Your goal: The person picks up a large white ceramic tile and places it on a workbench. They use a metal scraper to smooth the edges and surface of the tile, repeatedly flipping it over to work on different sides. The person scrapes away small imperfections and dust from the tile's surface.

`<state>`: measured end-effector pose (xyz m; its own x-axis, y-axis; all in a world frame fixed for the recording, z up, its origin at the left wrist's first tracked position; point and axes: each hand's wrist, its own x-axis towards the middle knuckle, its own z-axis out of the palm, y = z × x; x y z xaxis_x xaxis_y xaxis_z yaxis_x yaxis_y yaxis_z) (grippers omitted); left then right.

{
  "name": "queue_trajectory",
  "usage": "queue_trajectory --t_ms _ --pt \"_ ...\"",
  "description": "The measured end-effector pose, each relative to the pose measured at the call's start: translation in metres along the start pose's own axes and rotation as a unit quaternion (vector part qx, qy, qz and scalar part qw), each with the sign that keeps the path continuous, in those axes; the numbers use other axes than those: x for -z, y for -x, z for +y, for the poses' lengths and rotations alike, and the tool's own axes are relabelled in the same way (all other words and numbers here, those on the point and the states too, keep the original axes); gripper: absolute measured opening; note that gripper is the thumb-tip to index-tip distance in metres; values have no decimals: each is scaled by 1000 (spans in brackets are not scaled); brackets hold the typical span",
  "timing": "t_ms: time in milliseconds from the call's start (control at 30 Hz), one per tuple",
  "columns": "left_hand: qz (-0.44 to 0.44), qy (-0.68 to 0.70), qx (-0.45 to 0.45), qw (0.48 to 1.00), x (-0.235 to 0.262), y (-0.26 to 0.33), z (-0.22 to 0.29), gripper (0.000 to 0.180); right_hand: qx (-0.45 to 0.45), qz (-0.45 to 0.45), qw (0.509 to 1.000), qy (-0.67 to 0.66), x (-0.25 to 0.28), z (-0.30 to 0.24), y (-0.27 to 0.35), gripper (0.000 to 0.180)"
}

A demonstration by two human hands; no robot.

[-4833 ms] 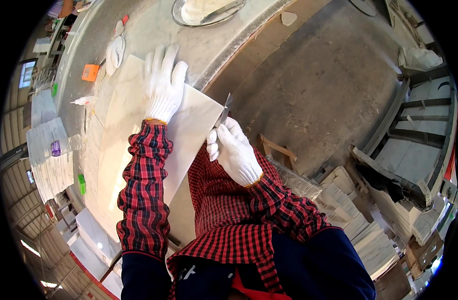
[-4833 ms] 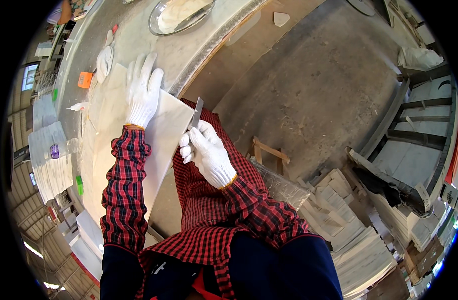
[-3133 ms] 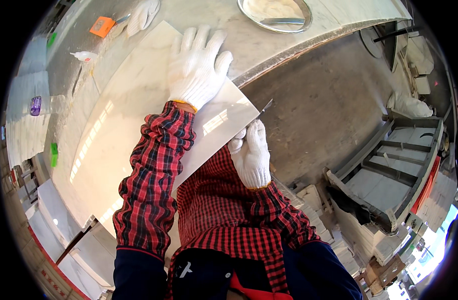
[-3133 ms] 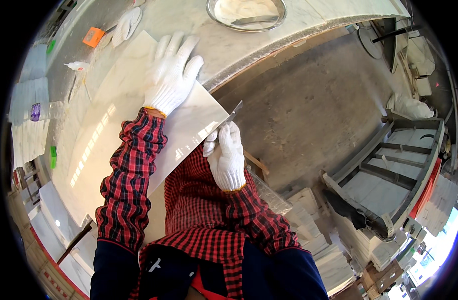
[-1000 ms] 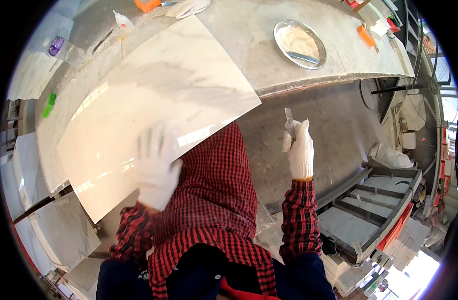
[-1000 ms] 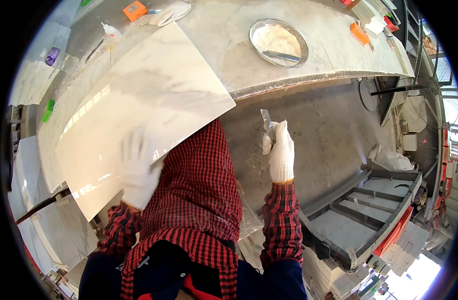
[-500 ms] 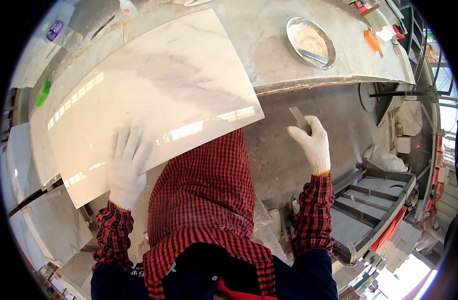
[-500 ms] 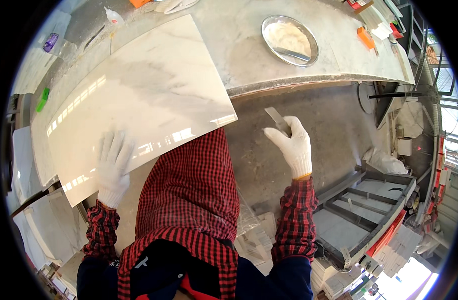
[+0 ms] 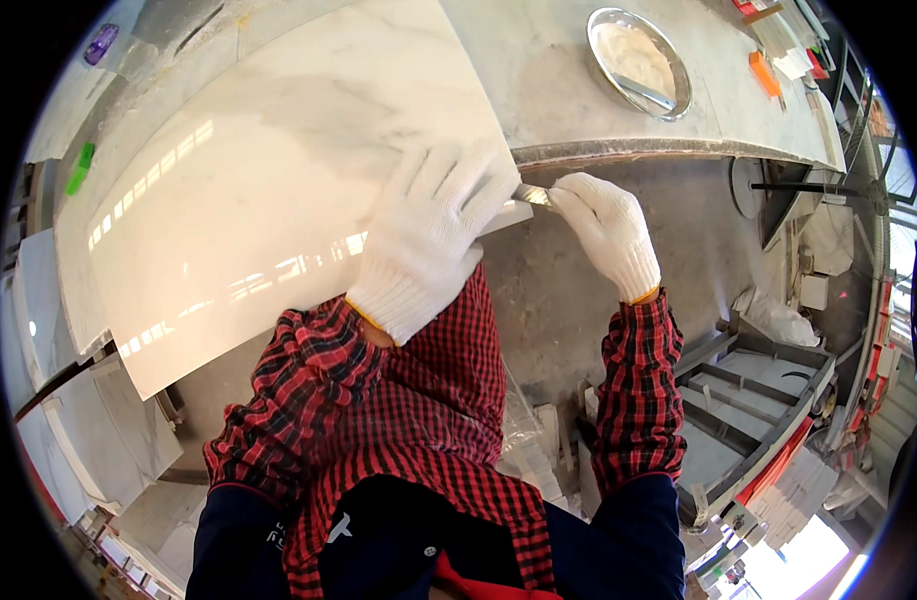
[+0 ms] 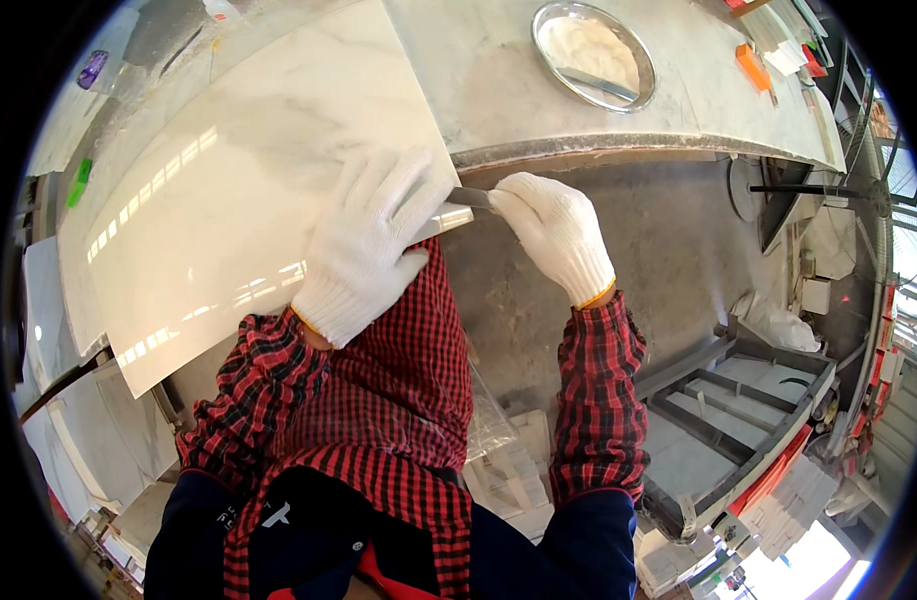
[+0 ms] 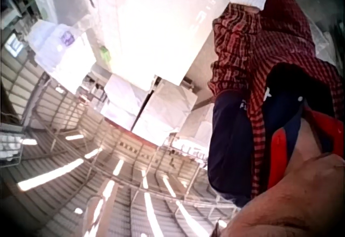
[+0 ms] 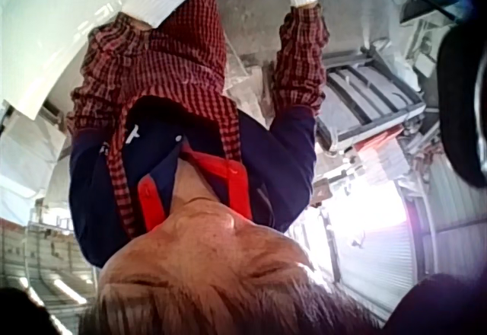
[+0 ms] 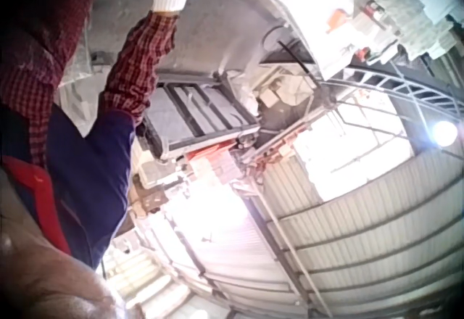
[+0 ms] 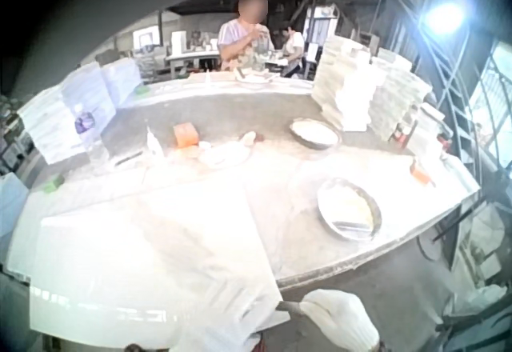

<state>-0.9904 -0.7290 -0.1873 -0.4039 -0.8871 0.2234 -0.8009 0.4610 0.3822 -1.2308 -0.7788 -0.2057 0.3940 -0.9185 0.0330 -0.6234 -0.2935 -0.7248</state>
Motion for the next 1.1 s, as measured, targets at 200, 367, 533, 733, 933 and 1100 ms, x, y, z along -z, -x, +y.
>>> queue_trajectory --t_ms 200,367,533,733,933,1100 --pt "19 -41 -24 999 -14 -6 -6 59 -7 32 998 44 -7 -6 8 16" --pt "24 -52 -24 998 -12 -5 -3 54 0 65 996 62 -13 -10 15 15" --pt "25 -29 -15 999 -11 -6 -2 54 6 96 992 85 -18 -13 18 15" --pt "20 -27 -14 999 -9 -6 0 56 -8 112 989 92 -24 -16 22 16" --pt "19 -32 -10 999 -10 -6 1 55 -9 127 989 81 -27 -19 26 15" --pt "8 -31 -9 999 -9 -5 0 58 -47 111 993 13 -30 -20 35 12"
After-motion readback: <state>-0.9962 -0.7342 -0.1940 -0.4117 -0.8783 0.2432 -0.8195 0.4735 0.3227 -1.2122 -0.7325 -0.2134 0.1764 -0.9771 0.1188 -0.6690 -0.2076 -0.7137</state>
